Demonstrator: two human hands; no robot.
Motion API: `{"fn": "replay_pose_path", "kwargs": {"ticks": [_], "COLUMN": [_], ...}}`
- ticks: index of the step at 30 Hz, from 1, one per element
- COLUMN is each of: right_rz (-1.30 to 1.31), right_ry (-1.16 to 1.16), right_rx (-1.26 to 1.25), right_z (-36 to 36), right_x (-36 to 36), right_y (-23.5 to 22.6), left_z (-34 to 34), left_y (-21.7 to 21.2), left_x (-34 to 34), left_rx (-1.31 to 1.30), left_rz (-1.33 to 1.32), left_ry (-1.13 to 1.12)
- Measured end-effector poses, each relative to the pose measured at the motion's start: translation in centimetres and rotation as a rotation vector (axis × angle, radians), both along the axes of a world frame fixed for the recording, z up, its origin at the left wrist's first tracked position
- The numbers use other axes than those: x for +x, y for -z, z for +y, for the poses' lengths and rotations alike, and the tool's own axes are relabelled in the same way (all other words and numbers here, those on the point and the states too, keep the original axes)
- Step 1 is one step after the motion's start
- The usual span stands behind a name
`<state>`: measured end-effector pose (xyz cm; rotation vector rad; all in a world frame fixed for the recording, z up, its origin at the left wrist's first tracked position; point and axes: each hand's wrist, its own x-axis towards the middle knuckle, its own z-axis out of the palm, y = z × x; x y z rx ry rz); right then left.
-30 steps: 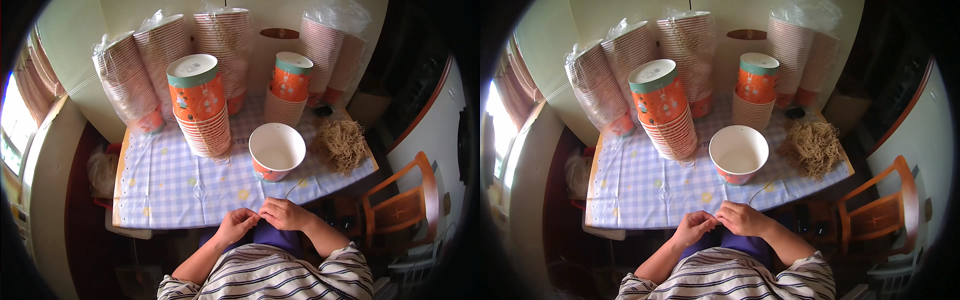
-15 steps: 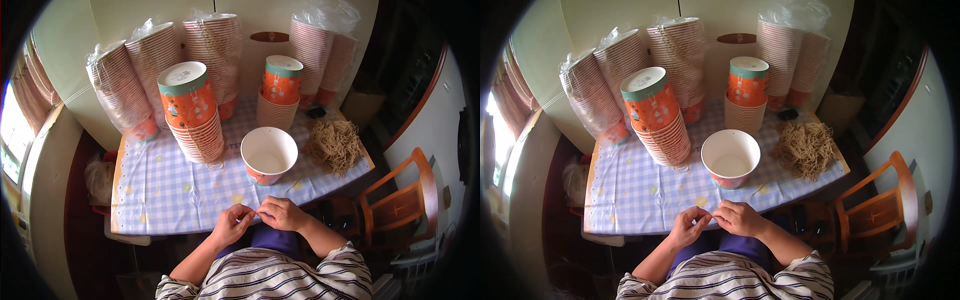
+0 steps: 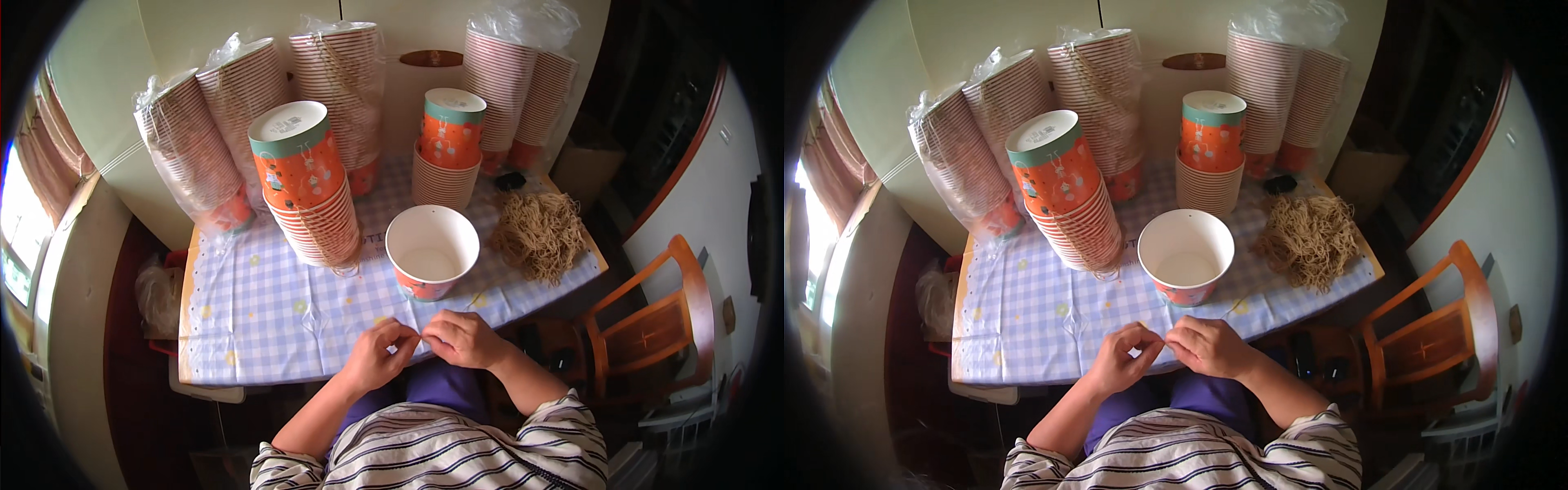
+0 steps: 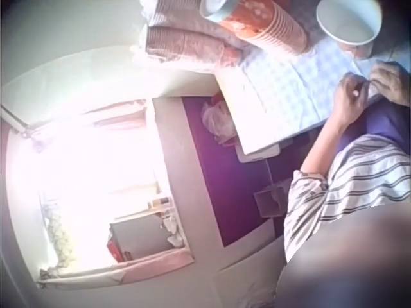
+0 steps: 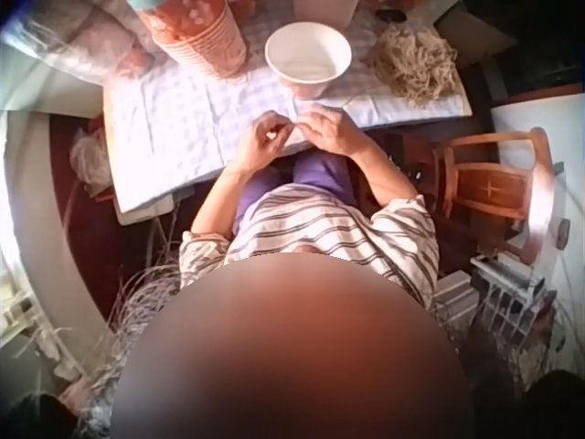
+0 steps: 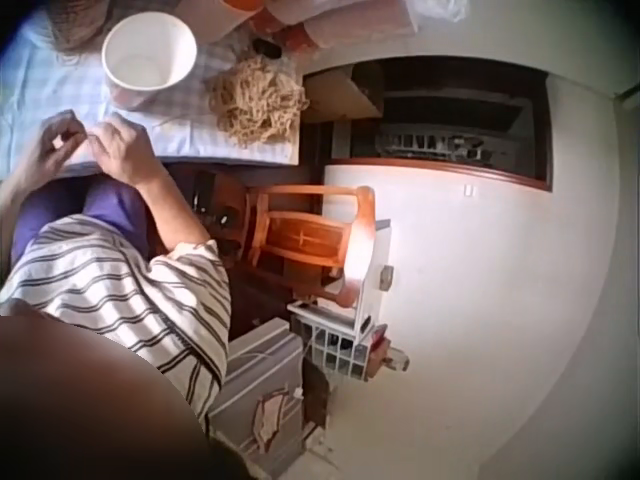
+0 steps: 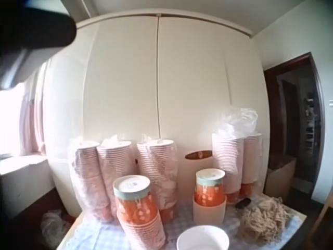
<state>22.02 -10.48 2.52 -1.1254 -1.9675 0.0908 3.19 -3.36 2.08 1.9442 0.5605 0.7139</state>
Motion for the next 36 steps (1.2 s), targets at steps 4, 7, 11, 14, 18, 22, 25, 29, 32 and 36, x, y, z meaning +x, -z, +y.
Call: {"fn": "replay_pose_path", "kwargs": {"ticks": [4,7,11,14,18,22,25,29,32,36], "right_rz": [0.044,0.159,0.136,-0.045,-0.218,-0.334,-0.394,-0.261,-0.297,-0.271], "right_ry": [0.139,0.258,0.270,0.221,0.204,0.163,0.246,0.177,0.273,0.319], "right_rx": [-0.052,-0.108,-0.080,-0.088,-0.230,-0.296,-0.414,-0.426,-0.350,-0.169], "right_z": [1.2,3.5,6.3,7.5,9.2,10.6,11.2,10.7,9.8,10.2], "right_x": [3.0,6.3,9.6,9.8,9.9,8.6,8.1,7.5,6.5,7.3], "right_y": [-2.3,-4.9,-5.6,-7.1,-6.7,-5.6,-4.9,-3.4,-2.6,-2.1], "left_z": [1.0,1.9,4.2,6.0,8.2,9.5,10.2,9.8,9.7,7.3], "left_y": [-0.8,-2.3,-0.3,0.1,-1.1,-1.2,0.1,2.1,2.1,-1.4], "left_x": [2.1,4.5,7.4,7.0,4.8,2.6,2.0,1.3,1.1,2.5], "left_rx": [0.226,0.560,0.785,0.853,0.901,0.832,0.560,0.147,0.086,0.051], "left_rz": [-0.113,0.007,0.137,0.285,0.146,0.112,-0.025,-0.015,0.065,0.244], "left_ry": [-0.162,-0.195,-0.172,0.021,0.072,0.031,-0.121,-0.193,-0.173,-0.264]}}
